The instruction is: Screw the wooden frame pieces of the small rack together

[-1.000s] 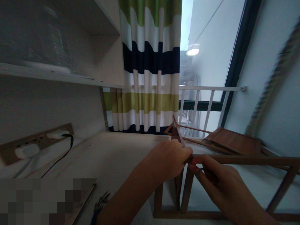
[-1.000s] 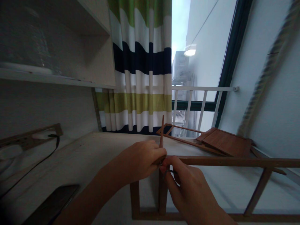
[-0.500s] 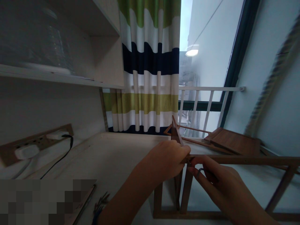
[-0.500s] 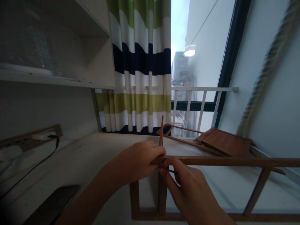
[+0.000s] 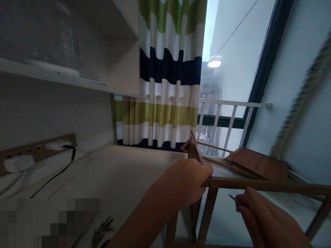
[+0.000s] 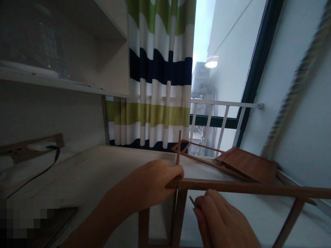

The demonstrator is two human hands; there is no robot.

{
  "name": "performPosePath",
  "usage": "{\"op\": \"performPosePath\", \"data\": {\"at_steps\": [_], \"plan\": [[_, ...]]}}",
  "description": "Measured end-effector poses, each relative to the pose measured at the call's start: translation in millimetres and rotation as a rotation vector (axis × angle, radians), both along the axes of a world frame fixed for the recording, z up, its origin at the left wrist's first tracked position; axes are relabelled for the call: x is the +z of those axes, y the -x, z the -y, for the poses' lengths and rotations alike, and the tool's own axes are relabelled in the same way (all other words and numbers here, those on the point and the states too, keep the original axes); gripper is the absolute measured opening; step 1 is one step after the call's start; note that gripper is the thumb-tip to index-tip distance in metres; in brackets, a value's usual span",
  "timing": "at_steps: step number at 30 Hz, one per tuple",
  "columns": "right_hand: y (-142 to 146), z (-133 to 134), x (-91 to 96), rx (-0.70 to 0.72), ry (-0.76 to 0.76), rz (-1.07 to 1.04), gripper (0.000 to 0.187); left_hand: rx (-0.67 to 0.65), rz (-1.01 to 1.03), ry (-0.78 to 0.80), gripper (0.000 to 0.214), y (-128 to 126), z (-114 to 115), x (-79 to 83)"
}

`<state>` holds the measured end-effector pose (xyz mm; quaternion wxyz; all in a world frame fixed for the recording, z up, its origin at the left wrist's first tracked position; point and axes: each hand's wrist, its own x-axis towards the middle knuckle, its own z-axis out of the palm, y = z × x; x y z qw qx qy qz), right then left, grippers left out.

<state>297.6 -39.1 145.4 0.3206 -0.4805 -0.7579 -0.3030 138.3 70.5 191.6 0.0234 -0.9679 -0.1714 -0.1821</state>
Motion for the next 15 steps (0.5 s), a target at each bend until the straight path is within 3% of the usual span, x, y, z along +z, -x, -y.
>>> {"op": "performPosePath", "data": {"at_steps": [9,15], "plan": [[2.0,-16.5,-8.2,0.053,0.015,0.133,0.016,0.006,0.012,0.069,0.006,-0.1,-1.1,0.4],[6.5,-20.6,-6.2,0.040,0.045,0.130,0.021,0.022,-0.011,0.051,0.006,-0.1,-0.7,0.8]]}}
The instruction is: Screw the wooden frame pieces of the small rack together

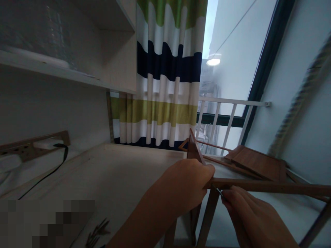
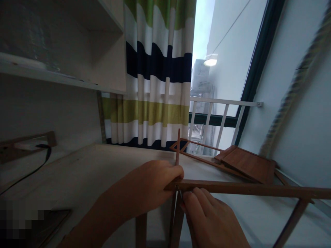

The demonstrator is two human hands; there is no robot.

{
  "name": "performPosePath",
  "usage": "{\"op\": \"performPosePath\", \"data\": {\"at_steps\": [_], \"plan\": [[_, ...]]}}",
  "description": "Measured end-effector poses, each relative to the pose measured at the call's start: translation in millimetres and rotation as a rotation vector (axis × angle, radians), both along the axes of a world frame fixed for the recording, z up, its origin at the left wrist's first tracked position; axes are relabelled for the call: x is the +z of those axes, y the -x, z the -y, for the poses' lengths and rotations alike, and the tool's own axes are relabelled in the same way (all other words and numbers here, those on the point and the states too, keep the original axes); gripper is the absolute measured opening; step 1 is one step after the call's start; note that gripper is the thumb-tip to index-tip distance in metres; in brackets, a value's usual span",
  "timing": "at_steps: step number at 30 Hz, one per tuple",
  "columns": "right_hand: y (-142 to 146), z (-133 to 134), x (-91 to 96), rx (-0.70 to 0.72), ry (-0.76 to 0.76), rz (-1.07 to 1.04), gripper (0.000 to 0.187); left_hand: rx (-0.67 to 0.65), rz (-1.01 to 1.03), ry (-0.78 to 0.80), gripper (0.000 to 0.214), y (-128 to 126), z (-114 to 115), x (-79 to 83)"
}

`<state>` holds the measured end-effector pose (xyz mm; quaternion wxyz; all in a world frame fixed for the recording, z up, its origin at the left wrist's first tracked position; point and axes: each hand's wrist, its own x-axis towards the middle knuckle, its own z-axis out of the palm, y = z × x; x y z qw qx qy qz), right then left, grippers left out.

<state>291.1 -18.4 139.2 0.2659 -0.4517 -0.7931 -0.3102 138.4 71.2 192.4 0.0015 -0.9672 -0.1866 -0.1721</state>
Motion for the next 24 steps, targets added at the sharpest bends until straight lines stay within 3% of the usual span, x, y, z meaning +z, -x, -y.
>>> {"op": "performPosePath", "data": {"at_steps": [18,24], "plan": [[0.7,0.0,-2.1,0.067,-0.093,-0.021,0.017,-0.010,0.013,0.051,0.007,0.7,0.6,0.5],[-2.9,-0.5,-10.7,0.018,-0.030,0.002,0.018,-0.019,0.046,0.108,0.005,2.6,0.5,0.1]]}}
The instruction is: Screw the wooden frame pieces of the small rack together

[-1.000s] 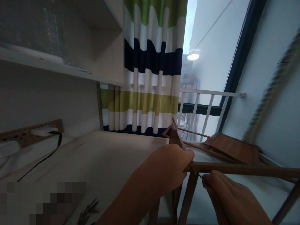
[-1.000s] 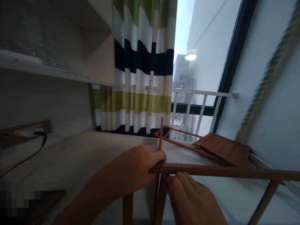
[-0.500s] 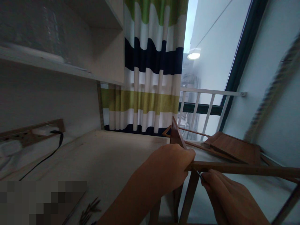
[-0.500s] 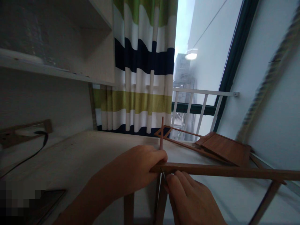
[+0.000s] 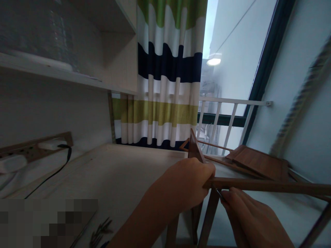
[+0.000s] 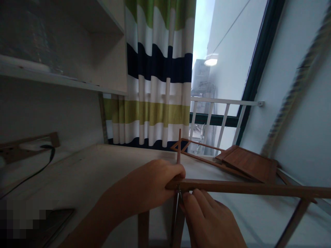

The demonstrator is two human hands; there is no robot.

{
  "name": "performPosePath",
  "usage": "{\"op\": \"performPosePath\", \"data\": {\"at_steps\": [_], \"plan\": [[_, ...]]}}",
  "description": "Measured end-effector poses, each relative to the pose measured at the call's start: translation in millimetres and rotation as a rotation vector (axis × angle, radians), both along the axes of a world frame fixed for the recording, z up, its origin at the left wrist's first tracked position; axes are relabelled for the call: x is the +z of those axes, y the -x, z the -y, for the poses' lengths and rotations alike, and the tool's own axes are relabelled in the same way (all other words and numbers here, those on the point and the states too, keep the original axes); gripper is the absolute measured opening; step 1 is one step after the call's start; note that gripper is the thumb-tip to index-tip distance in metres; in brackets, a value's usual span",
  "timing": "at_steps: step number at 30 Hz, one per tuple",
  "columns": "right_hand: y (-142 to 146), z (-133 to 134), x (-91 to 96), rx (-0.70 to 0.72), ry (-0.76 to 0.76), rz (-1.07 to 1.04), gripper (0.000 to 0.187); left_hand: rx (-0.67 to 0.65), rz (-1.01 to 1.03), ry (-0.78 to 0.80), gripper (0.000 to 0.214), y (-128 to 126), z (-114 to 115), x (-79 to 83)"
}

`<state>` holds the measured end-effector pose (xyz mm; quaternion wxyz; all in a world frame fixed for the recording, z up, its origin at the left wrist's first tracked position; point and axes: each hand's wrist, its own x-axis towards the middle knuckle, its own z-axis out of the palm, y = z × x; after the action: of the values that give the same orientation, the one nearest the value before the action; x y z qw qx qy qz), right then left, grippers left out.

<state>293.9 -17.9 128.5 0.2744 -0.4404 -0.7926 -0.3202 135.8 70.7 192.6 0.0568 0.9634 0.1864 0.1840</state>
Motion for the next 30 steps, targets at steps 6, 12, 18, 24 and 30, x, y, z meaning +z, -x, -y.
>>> {"op": "performPosePath", "data": {"at_steps": [6,12,18,24,30], "plan": [[1.2,3.3,-3.0,-0.061,0.067,0.020,0.021,-0.036,0.005,0.055,0.006,1.1,-2.3,2.8],[9.7,3.9,2.5,0.032,0.072,-0.155,0.017,-0.069,0.055,0.088,0.011,1.9,-4.0,1.8],[12.8,4.8,-1.1,0.029,0.158,-0.245,0.015,-0.089,0.058,0.098,0.011,1.3,-6.2,0.6],[14.8,5.8,-7.2,0.054,0.166,-0.347,0.013,-0.112,0.061,0.177,0.012,2.7,-8.8,4.0],[14.7,2.4,-9.3,0.067,0.235,-0.375,0.015,-0.078,0.048,0.112,0.009,3.7,-5.4,4.4]]}}
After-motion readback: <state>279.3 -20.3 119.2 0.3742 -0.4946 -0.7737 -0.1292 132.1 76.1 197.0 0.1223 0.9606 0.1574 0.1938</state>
